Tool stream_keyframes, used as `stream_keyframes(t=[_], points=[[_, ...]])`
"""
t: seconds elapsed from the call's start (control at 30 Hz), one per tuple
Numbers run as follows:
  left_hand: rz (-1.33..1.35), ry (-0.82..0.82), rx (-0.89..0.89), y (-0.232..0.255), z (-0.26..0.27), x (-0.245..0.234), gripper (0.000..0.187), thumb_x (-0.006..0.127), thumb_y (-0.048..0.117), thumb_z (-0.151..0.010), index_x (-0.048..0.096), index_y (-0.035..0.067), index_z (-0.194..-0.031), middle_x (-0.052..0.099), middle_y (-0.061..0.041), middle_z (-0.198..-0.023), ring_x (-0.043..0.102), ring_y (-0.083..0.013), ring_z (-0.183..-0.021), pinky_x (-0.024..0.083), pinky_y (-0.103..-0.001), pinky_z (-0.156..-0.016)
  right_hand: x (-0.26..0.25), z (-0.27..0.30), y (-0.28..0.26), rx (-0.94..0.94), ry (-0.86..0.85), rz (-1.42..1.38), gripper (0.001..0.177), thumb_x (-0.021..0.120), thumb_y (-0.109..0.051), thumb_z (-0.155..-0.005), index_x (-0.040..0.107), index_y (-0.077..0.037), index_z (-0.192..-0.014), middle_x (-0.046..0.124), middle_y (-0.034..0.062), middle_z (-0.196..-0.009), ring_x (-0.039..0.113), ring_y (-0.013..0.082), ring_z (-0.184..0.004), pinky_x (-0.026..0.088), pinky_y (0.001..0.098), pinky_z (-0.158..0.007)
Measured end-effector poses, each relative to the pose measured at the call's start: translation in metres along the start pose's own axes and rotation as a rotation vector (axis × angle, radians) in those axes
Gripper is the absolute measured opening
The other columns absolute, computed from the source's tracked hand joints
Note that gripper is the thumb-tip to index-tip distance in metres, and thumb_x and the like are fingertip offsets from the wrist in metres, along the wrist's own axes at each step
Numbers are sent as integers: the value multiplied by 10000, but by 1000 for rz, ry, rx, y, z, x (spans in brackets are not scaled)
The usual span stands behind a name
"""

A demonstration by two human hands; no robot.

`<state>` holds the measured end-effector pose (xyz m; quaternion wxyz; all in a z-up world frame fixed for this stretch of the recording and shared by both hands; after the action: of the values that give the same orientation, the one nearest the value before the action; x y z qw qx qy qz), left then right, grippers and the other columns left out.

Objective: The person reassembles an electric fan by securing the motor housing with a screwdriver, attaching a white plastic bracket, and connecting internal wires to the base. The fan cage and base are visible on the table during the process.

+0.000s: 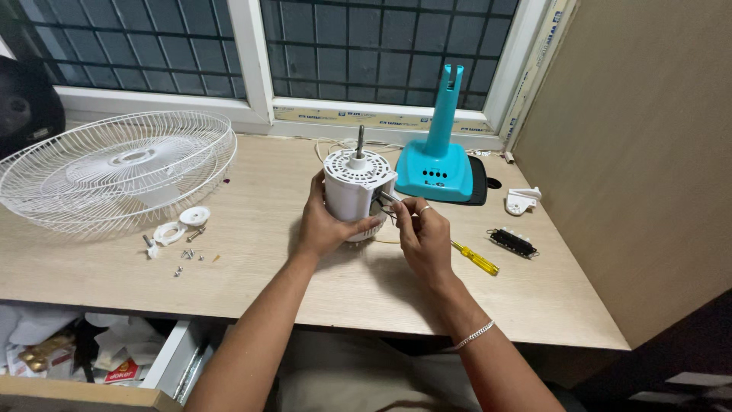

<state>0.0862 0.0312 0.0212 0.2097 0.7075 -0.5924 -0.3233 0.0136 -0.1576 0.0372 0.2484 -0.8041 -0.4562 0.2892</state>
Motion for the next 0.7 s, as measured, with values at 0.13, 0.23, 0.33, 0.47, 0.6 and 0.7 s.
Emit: stream_keyframes(t=[0.13,0.23,0.33,0.47,0.6,0.7], points=[[20,25,-5,1,1,0,1212,1000,441,-555,344,-8,-1471,567,-213,-1408,615,-312,-1294,573,-418,-1051,-1,0,2,-22,10,-2,211,659,-171,-1027,684,2,-908,572,-24,-609,443,16,-492,320,247,-422],[6,34,-11,0,2,-1,1199,998,436,-558,351,-3,-1467,576,-210,-1404,623,-313,-1289,569,-420,-1052,-2,-1,2,-39,19,21,213,671,-170,-1020,693,-1,-892,572,-22,-589,434,24,-494,310,250,-429],[-10,28,3,0,0,0,1212,1002,428,-552,341,-5,-1471,565,-216,-1409,608,-323,-1295,561,-425,-1055,-4,-2,1,-61,7,10,213,671,-176,-1015,696,-9,-886,582,-26,-586,464,25,-496,338,241,-434],[-8,37,1,-2,3,-2,1206,1006,429,-549,350,-5,-1464,576,-219,-1406,614,-328,-1296,556,-431,-1064,-7,1,7,-34,-28,-69,249,616,-169,-1053,685,-13,-872,589,-16,-602,493,35,-499,375,233,-445],[-20,51,-3,-3,0,-1,1215,997,464,-536,353,-13,-1449,578,-230,-1391,624,-332,-1271,556,-434,-1053,-33,-14,22,-178,118,97,224,587,-153,-1066,690,-24,-914,643,3,-657,569,51,-542,424,235,-463],[-36,40,-47,-7,-1,-2,1214,980,502,-535,363,-11,-1446,617,-219,-1358,658,-320,-1240,573,-421,-1047,-75,-38,67,99,227,376,234,680,-248,-1022,709,-25,-956,716,106,-789,679,191,-690,517,332,-649]])
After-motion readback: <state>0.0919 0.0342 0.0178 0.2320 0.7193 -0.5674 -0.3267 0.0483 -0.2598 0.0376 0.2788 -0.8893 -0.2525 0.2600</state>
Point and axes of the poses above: each hand's wrist, its own z-axis away from the middle knuckle, its own x-axis out of the palm, y = z × x, the point moved 5 cm from there along -z, towards the middle knuckle
